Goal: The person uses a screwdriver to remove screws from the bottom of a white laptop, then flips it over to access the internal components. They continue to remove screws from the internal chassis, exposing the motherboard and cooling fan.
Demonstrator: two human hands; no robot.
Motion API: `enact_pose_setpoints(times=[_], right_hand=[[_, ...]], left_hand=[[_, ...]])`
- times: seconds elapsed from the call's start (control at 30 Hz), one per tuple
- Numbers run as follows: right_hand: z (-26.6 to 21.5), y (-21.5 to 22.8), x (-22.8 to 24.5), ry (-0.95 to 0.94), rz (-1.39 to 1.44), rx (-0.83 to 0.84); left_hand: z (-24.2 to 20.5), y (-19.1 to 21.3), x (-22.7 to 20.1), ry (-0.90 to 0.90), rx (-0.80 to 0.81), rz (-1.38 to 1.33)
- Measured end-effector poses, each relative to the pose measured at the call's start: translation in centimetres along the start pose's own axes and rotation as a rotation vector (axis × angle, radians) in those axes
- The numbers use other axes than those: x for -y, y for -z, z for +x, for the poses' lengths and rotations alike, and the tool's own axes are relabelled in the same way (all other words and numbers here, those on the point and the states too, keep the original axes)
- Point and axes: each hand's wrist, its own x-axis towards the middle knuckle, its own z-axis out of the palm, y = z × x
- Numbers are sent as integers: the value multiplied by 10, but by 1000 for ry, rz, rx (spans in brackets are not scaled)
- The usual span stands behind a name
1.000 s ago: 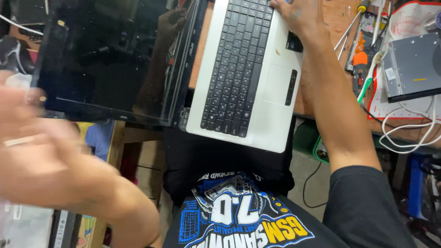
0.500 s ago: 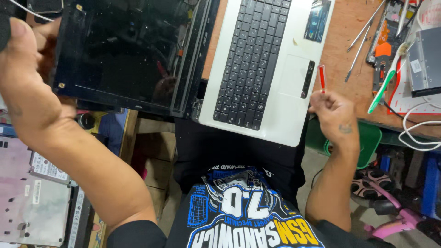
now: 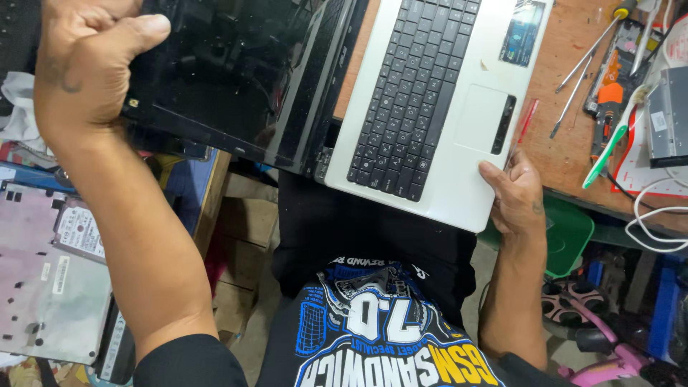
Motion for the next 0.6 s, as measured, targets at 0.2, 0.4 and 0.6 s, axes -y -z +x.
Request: enact_pose_setpoints(times=[0.2, 0.4, 0.6], right_hand=[[0, -8, 5, 42, -35, 5], [0, -9, 20, 124, -93, -8], [-4, -2, 49, 198, -157, -17]], left_hand=[[-1, -14, -24, 3, -14, 92], [-6, -29, -60, -115, 38, 248], [-16, -58, -98, -60, 58, 292]])
